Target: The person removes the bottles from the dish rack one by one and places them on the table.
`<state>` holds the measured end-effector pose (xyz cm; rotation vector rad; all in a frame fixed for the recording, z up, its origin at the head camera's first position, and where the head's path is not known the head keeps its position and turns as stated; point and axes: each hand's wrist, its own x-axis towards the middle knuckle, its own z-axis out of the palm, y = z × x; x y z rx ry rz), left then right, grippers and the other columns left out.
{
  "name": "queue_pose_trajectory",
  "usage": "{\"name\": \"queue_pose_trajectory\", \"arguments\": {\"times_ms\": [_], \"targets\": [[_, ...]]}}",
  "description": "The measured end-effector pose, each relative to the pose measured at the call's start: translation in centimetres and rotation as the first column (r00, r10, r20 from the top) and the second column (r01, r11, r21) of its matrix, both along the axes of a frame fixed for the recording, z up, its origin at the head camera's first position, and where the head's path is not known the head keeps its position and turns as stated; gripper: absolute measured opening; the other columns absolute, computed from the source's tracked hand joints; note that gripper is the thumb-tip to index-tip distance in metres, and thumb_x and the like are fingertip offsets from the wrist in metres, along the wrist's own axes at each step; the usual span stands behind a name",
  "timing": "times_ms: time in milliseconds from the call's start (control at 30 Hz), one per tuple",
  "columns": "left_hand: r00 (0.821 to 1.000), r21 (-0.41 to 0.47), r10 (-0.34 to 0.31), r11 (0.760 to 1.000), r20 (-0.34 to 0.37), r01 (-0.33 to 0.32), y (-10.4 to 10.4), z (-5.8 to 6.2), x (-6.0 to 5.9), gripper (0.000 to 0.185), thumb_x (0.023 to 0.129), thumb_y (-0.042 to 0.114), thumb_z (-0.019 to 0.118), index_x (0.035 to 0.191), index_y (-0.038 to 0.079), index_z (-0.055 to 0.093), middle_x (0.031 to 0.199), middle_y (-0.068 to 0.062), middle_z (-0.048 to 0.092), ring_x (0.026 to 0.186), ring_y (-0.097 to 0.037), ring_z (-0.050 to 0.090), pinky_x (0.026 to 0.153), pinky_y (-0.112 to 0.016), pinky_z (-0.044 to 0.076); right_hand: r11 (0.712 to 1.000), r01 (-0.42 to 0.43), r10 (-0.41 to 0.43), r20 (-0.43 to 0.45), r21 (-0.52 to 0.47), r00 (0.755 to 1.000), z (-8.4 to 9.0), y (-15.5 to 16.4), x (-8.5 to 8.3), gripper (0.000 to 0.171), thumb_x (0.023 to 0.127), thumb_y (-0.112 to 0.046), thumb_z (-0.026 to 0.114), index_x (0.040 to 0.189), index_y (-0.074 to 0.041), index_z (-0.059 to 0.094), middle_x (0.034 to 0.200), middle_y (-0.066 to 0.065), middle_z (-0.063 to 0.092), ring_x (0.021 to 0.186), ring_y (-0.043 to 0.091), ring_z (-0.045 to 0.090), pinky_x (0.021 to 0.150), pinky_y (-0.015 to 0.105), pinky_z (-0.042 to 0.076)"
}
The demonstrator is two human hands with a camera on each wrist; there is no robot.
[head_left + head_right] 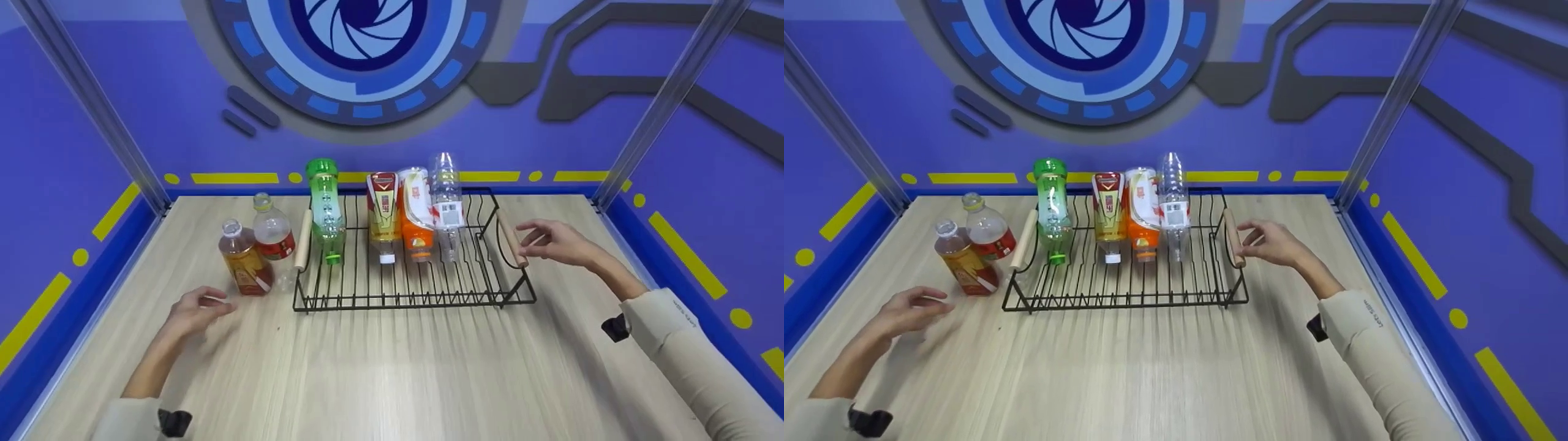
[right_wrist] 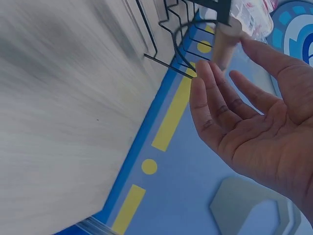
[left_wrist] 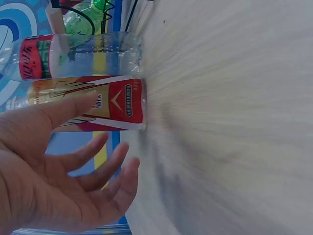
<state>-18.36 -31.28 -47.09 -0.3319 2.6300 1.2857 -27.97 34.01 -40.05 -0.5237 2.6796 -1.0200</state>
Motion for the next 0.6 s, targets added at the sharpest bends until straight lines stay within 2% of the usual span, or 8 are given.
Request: {"name": "queue_pose_trajectory", "arguments": {"times_ms": [100, 200, 300, 433, 533, 600], "targets": [[0.997, 0.01, -0.071, 0.997, -0.025, 0.072, 0.8, 0.8, 0.6, 0.045, 0.098, 0.027, 0.068, 0.126, -0.008, 0.058, 0.116, -0.024, 0.066, 0.102, -0.029, 0.065, 0.077, -0.03, 0.051, 1.0, 0.011, -0.011, -0.02, 0.018, 1.0, 0.9, -0.2, -0.4, 0.054, 0.095, -0.012, 0.072, 0.142, 0.007, 0.052, 0.116, 0.027, 0.071, 0.09, 0.013, 0.07, 0.073, 0.023, 0.056], [0.988, 0.049, -0.139, 0.989, -0.071, 0.143, 2.6, 1.3, 1.2, 0.038, 0.1, 0.023, 0.066, 0.124, -0.005, 0.06, 0.111, -0.016, 0.069, 0.097, -0.021, 0.065, 0.076, -0.03, 0.052, 0.999, 0.021, -0.019, -0.036, 0.031, 0.999, 1.9, -0.8, -0.8, 0.051, 0.096, -0.01, 0.071, 0.14, 0.006, 0.053, 0.116, 0.027, 0.071, 0.094, 0.022, 0.071, 0.073, 0.021, 0.055], [0.966, 0.054, -0.173, 0.981, -0.19, 0.186, 4.9, 1.6, 1.4, 0.029, 0.098, 0.018, 0.068, 0.118, -0.004, 0.064, 0.104, -0.014, 0.071, 0.089, -0.015, 0.065, 0.074, -0.026, 0.053, 1.0, 0.005, -0.004, -0.05, 0.026, 0.999, 2.6, -1.7, -1.2, 0.048, 0.097, -0.008, 0.068, 0.139, 0.008, 0.054, 0.116, 0.029, 0.07, 0.096, 0.029, 0.071, 0.071, 0.018, 0.053], [0.931, 0.066, -0.15, 0.981, -0.333, 0.182, 7.8, 1.7, 1.2, 0.024, 0.099, 0.014, 0.067, 0.118, -0.001, 0.067, 0.101, -0.015, 0.073, 0.08, -0.011, 0.066, 0.072, -0.021, 0.053, 1.0, -0.013, 0.014, -0.059, 0.02, 0.998, 3.4, -3.3, -1.6, 0.048, 0.099, -0.008, 0.066, 0.141, 0.009, 0.052, 0.118, 0.031, 0.068, 0.1, 0.037, 0.07, 0.072, 0.017, 0.052], [0.927, 0.112, -0.126, 0.978, -0.352, 0.175, 9.3, 1.8, 1.1, 0.03, 0.101, 0.015, 0.065, 0.128, 0.002, 0.063, 0.104, -0.017, 0.073, 0.081, -0.013, 0.069, 0.07, -0.021, 0.054, 0.999, -0.007, 0.01, -0.072, 0.036, 0.997, 3.8, -4.5, -2.0, 0.048, 0.099, -0.01, 0.065, 0.142, 0.008, 0.051, 0.12, 0.031, 0.068, 0.103, 0.042, 0.069, 0.076, 0.022, 0.055], [0.93, 0.133, -0.125, 0.975, -0.345, 0.18, 9.9, 1.8, 1.0, 0.037, 0.1, 0.017, 0.067, 0.134, 0.005, 0.059, 0.107, -0.017, 0.072, 0.083, -0.015, 0.07, 0.07, -0.022, 0.054, 0.999, 0.002, 0.002, -0.086, 0.051, 0.996, 3.9, -5.4, -2.4, 0.048, 0.1, -0.011, 0.065, 0.142, 0.007, 0.051, 0.121, 0.031, 0.068, 0.104, 0.043, 0.069, 0.08, 0.03, 0.059]]}}
